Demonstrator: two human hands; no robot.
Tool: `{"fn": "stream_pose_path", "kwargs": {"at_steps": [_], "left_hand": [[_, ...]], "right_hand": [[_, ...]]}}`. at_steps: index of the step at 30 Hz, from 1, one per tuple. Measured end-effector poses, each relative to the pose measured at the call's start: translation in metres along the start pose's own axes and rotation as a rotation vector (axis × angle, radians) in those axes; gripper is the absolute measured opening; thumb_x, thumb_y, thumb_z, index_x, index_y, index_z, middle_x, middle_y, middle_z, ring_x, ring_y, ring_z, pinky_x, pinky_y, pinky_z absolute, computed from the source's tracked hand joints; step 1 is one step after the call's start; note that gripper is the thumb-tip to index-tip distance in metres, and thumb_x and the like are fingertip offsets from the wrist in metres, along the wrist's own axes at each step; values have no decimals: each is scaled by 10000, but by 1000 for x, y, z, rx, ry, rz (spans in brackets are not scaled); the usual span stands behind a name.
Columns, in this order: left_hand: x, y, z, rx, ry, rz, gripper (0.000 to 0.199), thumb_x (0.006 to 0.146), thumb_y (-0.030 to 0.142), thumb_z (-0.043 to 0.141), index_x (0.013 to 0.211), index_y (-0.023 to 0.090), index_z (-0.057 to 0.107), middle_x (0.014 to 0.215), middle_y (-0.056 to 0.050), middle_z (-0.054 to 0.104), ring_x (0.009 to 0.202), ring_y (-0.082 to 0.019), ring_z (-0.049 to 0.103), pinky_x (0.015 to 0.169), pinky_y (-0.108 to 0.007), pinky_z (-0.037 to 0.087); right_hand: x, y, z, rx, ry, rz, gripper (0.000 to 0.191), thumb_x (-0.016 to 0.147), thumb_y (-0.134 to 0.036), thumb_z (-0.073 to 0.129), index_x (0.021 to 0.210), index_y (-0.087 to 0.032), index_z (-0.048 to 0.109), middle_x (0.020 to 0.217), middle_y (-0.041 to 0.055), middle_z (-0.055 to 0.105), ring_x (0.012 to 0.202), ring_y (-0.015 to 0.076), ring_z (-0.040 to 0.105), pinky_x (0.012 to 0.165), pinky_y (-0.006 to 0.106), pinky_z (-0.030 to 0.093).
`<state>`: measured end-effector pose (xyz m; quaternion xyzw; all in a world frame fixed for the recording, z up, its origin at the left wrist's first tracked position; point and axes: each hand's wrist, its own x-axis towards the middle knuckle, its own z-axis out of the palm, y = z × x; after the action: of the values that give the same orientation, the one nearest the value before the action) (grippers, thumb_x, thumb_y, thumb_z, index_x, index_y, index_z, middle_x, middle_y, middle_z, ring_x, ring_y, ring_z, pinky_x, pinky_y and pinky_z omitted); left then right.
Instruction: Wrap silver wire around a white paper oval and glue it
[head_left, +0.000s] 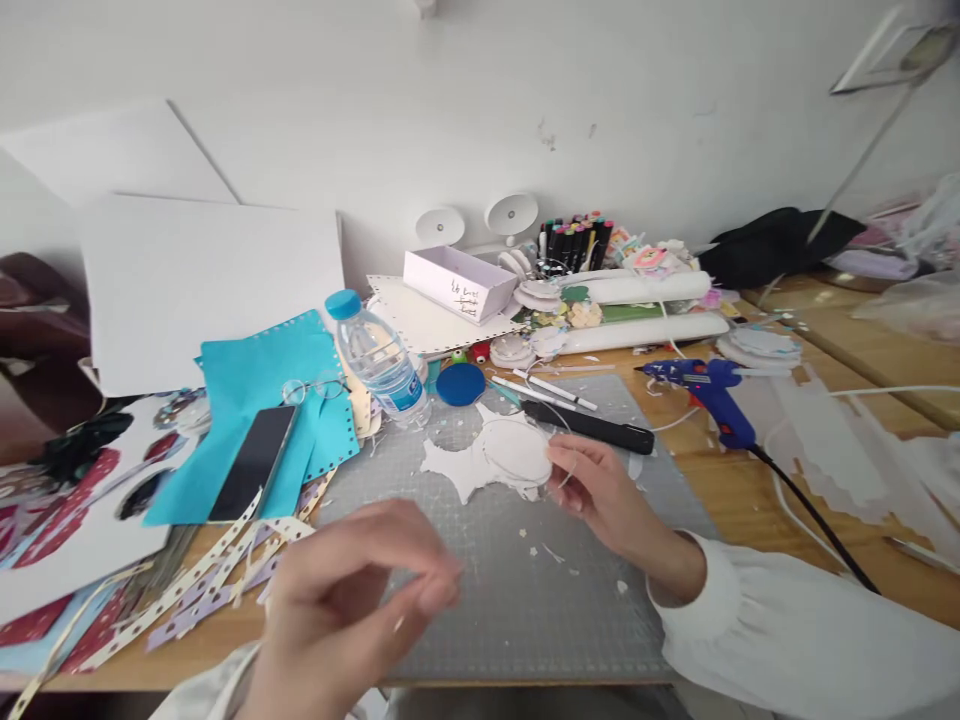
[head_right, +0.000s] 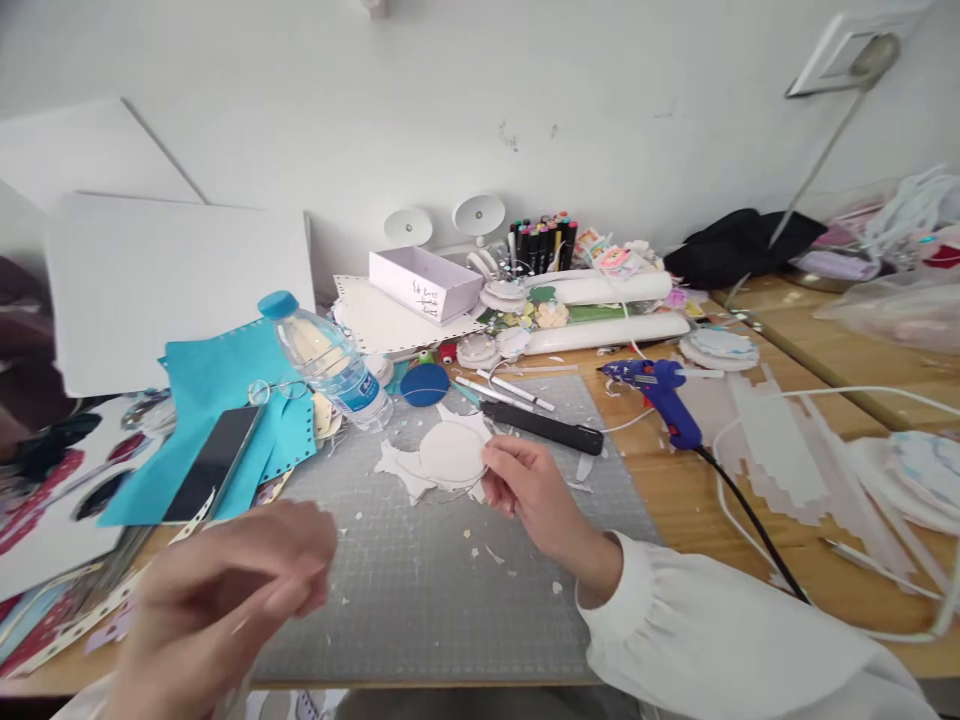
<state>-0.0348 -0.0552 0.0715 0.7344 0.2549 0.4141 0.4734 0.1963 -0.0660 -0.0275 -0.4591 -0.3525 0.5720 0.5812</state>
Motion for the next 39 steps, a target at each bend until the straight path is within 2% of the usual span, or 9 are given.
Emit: {"fn": "stream_pose_path", "kwargs": {"at_steps": [4, 12, 15, 19, 24, 27, 30, 32, 39], "left_hand": [[12, -2, 15, -153, -22, -153, 78, 785, 129, 703, 812, 198, 726, 658, -27, 677, 638, -132, 607, 579, -230, 498], [16, -3, 23, -206, -33, -215, 134, 714, 117, 764, 784, 223, 723, 689, 1, 688, 654, -110, 604, 628, -206, 504], [18, -1, 23, -188, -69, -246, 42, 783, 207, 718, 823, 208, 729, 708, -17, 699, 666, -123, 616, 623, -216, 506], [20, -1, 24, -97, -77, -254, 184, 888, 258, 592, 777, 189, 722, 681, -28, 698, 633, -122, 606, 581, -220, 483], [20, -15, 18, 91, 18, -91, 79, 769, 197, 732, 742, 184, 658, 686, -14, 638, 666, -136, 588, 617, -248, 482], [20, -23, 6, 376, 23, 54, 99, 830, 160, 644, 735, 187, 636, 690, -18, 612, 674, -145, 567, 613, -266, 455], [19, -22, -8, 726, 65, 202, 268, 859, 50, 506, 1021, 204, 654, 1015, -79, 635, 952, -202, 579, 799, -325, 456], [18, -17, -14, 808, 77, 260, 432, 850, 5, 461, 1210, 217, 573, 1205, -89, 576, 1100, -217, 534, 900, -339, 428], [19, -6, -10, 347, 32, -57, 240, 961, 181, 428, 1127, 242, 591, 912, -2, 653, 833, -112, 600, 753, -192, 480]], "right_hand": [[1, 1, 0, 24, 27, 24, 357, 804, -413, 609, 561, -189, 472, 475, -46, 453, 413, 65, 329, 396, 209, 225], [1, -3, 1, 22, 63, 51, 350, 771, -420, 628, 561, -197, 458, 467, -50, 439, 411, 70, 326, 396, 217, 216], [1, -3, 2, 16, 66, 61, 352, 767, -427, 630, 566, -199, 453, 467, -50, 438, 409, 71, 326, 393, 218, 215], [0, -2, 1, 13, 58, 71, 355, 776, -429, 626, 569, -199, 451, 466, -54, 435, 406, 67, 317, 393, 216, 210], [1, -1, 0, 14, 46, 76, 361, 786, -430, 623, 563, -195, 463, 463, -51, 443, 402, 66, 321, 389, 213, 213], [2, 1, -1, 9, 47, 78, 363, 779, -440, 631, 564, -192, 476, 466, -45, 459, 401, 65, 335, 383, 208, 217], [2, 2, -2, 2, 49, 88, 353, 763, -448, 642, 577, -187, 495, 474, -39, 484, 400, 65, 357, 377, 204, 219], [2, 3, -1, 3, 49, 94, 346, 761, -446, 641, 583, -183, 502, 473, -39, 488, 397, 64, 360, 374, 202, 217], [0, 2, -1, 80, 24, 104, 344, 774, -407, 648, 583, -182, 470, 451, -57, 449, 393, 52, 322, 383, 198, 193]]}}
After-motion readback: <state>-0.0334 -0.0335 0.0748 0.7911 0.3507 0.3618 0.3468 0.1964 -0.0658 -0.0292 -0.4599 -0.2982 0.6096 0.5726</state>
